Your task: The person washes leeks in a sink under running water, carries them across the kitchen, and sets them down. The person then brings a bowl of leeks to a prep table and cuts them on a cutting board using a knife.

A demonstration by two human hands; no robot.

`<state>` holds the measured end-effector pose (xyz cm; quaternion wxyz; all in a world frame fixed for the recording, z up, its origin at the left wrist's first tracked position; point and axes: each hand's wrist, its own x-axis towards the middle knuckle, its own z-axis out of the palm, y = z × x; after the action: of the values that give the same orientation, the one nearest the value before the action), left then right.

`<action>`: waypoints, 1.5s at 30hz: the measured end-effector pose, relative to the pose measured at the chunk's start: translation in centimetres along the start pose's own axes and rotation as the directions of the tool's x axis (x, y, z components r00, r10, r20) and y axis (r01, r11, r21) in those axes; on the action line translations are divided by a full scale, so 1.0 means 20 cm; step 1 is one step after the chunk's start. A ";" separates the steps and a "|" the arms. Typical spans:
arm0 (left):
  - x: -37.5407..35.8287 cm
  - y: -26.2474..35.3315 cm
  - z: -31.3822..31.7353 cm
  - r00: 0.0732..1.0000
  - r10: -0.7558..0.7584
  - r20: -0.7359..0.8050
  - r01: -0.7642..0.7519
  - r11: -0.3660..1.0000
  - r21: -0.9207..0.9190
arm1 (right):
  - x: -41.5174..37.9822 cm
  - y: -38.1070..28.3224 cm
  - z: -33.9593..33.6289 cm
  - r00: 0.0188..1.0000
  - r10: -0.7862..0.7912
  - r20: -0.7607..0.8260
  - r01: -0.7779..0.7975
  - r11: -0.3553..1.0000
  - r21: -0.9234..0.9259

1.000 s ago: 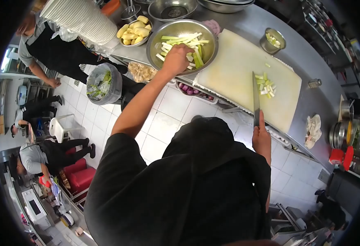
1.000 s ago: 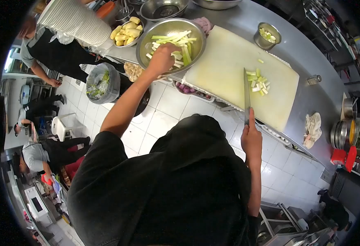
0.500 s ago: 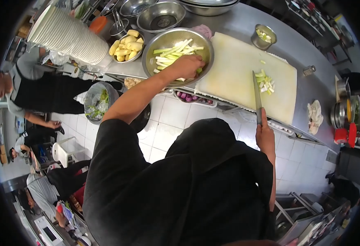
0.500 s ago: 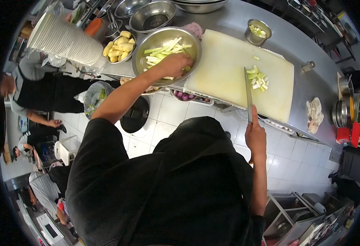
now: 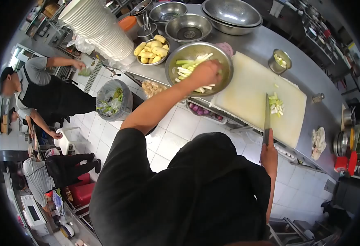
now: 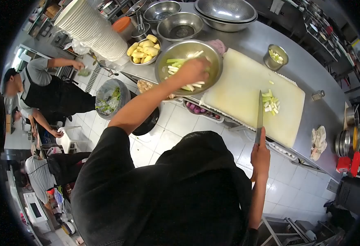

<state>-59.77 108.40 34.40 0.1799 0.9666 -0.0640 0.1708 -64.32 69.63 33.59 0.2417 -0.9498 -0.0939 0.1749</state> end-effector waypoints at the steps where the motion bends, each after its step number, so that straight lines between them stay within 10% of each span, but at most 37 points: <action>1: 0.01 0.03 -0.07 0.992 -0.059 -0.113 0.061 0.998 0.008 | 0.00 0.00 -0.01 1.000 0.008 0.019 -0.008 1.000 0.023; 5: 0.02 0.03 -0.31 0.905 -0.349 -0.243 0.332 0.937 -0.110 | 0.04 0.07 -0.02 0.997 0.003 0.074 -0.013 0.991 0.136; 9: 0.06 0.33 -0.49 0.840 -0.507 -0.191 0.274 0.702 -0.657 | 0.04 0.11 -0.04 0.996 -0.081 0.032 0.076 0.988 0.138; 14: 0.03 0.63 -0.14 0.875 -0.485 0.008 0.239 0.417 -0.877 | 0.04 0.11 -0.09 0.992 -0.064 0.105 0.027 0.946 0.322; 17: -0.04 0.68 0.27 0.749 -0.619 0.237 0.342 0.055 -0.938 | 0.00 0.10 -0.13 0.985 -0.009 0.170 -0.053 0.933 0.355; 20: -0.09 0.60 0.46 0.635 -0.725 0.268 0.420 0.032 -0.907 | 0.00 0.11 -0.12 0.989 -0.006 0.145 -0.044 0.939 0.340; 23: -0.10 0.60 0.42 0.810 -0.586 0.015 0.531 0.723 -0.442 | 0.01 0.14 -0.10 0.995 -0.049 0.091 0.020 0.956 0.291; 26: -0.11 0.56 0.48 0.934 -0.326 -0.146 0.318 0.945 -0.079 | 0.02 0.14 -0.09 0.994 -0.068 0.087 0.047 0.973 0.225; 37: -0.07 0.54 0.49 0.987 0.062 -0.149 -0.053 0.997 0.063 | 0.02 0.02 -0.05 0.991 -0.119 0.055 0.113 0.989 0.092; 45: 0.00 0.46 0.43 0.998 0.020 -0.051 -0.026 0.993 -0.113 | 0.01 0.00 -0.06 0.992 -0.084 0.089 0.078 0.994 0.072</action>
<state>-58.92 96.64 29.89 0.2344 0.9494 -0.0803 0.1930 -63.75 69.12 34.47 0.2763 -0.9274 -0.1374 0.2115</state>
